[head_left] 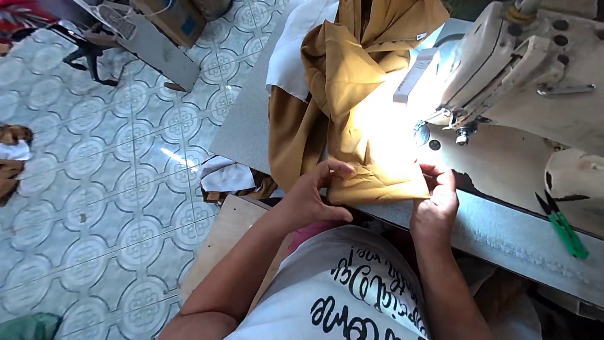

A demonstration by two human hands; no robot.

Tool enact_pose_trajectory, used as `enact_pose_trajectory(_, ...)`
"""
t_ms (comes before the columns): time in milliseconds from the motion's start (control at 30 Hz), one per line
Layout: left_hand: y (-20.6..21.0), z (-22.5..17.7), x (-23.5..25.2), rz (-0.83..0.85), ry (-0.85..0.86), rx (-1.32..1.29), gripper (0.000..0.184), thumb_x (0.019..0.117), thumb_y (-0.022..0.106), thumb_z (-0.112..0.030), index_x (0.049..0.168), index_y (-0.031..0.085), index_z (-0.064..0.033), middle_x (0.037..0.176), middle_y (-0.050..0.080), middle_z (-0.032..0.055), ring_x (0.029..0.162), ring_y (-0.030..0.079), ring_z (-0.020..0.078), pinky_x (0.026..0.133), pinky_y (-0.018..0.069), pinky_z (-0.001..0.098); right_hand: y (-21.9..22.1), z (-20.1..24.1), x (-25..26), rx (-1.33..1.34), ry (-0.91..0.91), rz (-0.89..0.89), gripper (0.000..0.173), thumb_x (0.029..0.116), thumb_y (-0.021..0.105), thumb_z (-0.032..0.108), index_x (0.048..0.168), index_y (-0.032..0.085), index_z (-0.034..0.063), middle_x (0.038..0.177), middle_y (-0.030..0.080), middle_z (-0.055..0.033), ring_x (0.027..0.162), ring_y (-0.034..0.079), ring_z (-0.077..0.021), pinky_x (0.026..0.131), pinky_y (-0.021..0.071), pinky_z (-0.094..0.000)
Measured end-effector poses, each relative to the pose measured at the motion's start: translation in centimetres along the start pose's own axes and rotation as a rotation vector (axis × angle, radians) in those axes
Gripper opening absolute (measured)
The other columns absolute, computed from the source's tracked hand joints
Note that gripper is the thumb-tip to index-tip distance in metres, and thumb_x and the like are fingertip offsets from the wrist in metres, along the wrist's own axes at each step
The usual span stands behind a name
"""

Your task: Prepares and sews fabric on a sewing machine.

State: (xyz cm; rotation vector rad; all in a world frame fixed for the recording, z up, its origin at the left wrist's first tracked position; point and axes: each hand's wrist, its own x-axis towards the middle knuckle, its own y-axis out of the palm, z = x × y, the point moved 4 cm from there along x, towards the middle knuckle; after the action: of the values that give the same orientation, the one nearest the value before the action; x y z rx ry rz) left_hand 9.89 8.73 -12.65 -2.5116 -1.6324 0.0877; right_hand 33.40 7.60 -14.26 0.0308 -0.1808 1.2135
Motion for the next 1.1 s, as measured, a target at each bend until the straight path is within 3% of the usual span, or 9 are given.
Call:
enact_pose_trajectory(133, 1.0, -0.1, 0.2, -0.176, 0.019, 0.121, 0.064, 0.0734, 0.082, 0.002, 0.132, 0.057, -0.0098, 0.110, 0.072, -0.0003, 0.096, 0.071, 0.0067, 0.084, 0.0619, 0.0265, 0.0, 0.0, 0.0, 0.002, -0.004, -0.004, 0.032, 0.0882, 0.059, -0.007, 0.118, 0.058, 0.0047, 0.109, 0.067, -0.0003, 0.097, 0.068, -0.0051, 0.083, 0.0594, -0.0233)
enact_pose_trajectory(367, 1.7, 0.9, 0.2, -0.412, 0.071, 0.202, 0.073, 0.0730, 0.080, 0.003, 0.139, 0.052, -0.0085, 0.095, 0.070, 0.0008, 0.082, 0.069, 0.0058, 0.075, 0.0597, 0.0238, 0.0, -0.7, -0.6, -0.053, -0.027, -0.042, 0.038, 0.0816, 0.057, -0.010, 0.117, 0.057, 0.0025, 0.109, 0.065, -0.0015, 0.097, 0.066, -0.0042, 0.082, 0.0576, -0.0219)
enact_pose_trajectory(433, 1.3, 0.9, 0.2, -0.476, 0.133, 0.343, 0.072, 0.0740, 0.081, 0.001, 0.140, 0.053, -0.0056, 0.106, 0.064, 0.0054, 0.093, 0.064, 0.0103, 0.081, 0.0571, 0.0268, 0.0, -0.9, -0.8, -0.107, -0.053, -0.049, 0.040, 0.0798, 0.059, -0.010, 0.118, 0.057, 0.0014, 0.108, 0.065, -0.0033, 0.096, 0.066, -0.0044, 0.081, 0.0576, -0.0217)
enact_pose_trajectory(533, 0.8, 0.4, -0.1, -0.576, 0.249, 0.514, 0.054, 0.0733, 0.084, -0.005, 0.120, 0.057, -0.0051, 0.129, 0.058, 0.0147, 0.119, 0.059, 0.0196, 0.093, 0.0554, 0.0324, -0.3, -1.1, -0.8, -0.163, -0.095, -0.070, 0.038, 0.0819, 0.061, -0.010, 0.118, 0.056, -0.0003, 0.104, 0.064, -0.0048, 0.090, 0.065, -0.0044, 0.077, 0.0564, -0.0205)
enact_pose_trajectory(700, 1.2, 0.1, -0.6, -0.589, 0.405, 0.571, 0.020, 0.0796, 0.077, -0.002, 0.089, 0.060, -0.0061, 0.105, 0.058, 0.0073, 0.090, 0.059, 0.0056, 0.075, 0.0526, 0.0147, -0.3, -1.0, -1.0, -0.230, -0.165, -0.078, 0.033, 0.0850, 0.066, -0.006, 0.116, 0.055, -0.0005, 0.103, 0.063, -0.0059, 0.091, 0.065, -0.0048, 0.080, 0.0562, -0.0203)
enact_pose_trajectory(800, 1.0, 0.2, -0.3, -0.532, 0.340, 0.609, 0.029, 0.0885, 0.073, -0.003, 0.117, 0.073, -0.0079, 0.108, 0.063, 0.0088, 0.098, 0.062, 0.0104, 0.084, 0.0542, 0.0214, 0.0, -0.7, -1.0, -0.268, -0.171, -0.089, 0.034, 0.0828, 0.068, -0.006, 0.114, 0.056, 0.0000, 0.101, 0.063, -0.0054, 0.089, 0.064, -0.0034, 0.078, 0.0553, -0.0182)
enact_pose_trajectory(933, 1.0, 0.5, -0.2, -0.549, 0.329, 0.554, 0.036, 0.0872, 0.071, 0.001, 0.122, 0.069, -0.0075, 0.131, 0.060, 0.0143, 0.118, 0.062, 0.0176, 0.094, 0.0566, 0.0292, 0.2, -0.7, -1.0, -0.296, -0.182, -0.086, 0.032, 0.0826, 0.070, -0.005, 0.112, 0.058, -0.0005, 0.102, 0.064, -0.0075, 0.089, 0.064, -0.0048, 0.078, 0.0556, -0.0188)
enact_pose_trajectory(1033, 0.7, 0.4, -0.5, -0.631, 0.352, 0.545, 0.027, 0.0801, 0.081, -0.005, 0.103, 0.068, -0.0083, 0.126, 0.059, 0.0094, 0.119, 0.058, 0.0136, 0.096, 0.0529, 0.0253, 0.0, -0.9, -0.9, -0.295, -0.181, -0.083, 0.032, 0.0844, 0.069, -0.005, 0.114, 0.057, -0.0016, 0.103, 0.064, -0.0083, 0.091, 0.065, -0.0052, 0.080, 0.0559, -0.0193)
enact_pose_trajectory(1100, 0.5, 0.3, -0.7, -0.637, 0.381, 0.534, 0.021, 0.0770, 0.082, -0.004, 0.089, 0.065, -0.0072, 0.112, 0.061, 0.0065, 0.108, 0.060, 0.0096, 0.090, 0.0525, 0.0201, -0.1, -1.0, -1.0, -0.296, -0.183, -0.082, 0.032, 0.0840, 0.068, -0.006, 0.114, 0.056, -0.0020, 0.103, 0.064, -0.0086, 0.092, 0.065, -0.0052, 0.081, 0.0557, -0.0195)
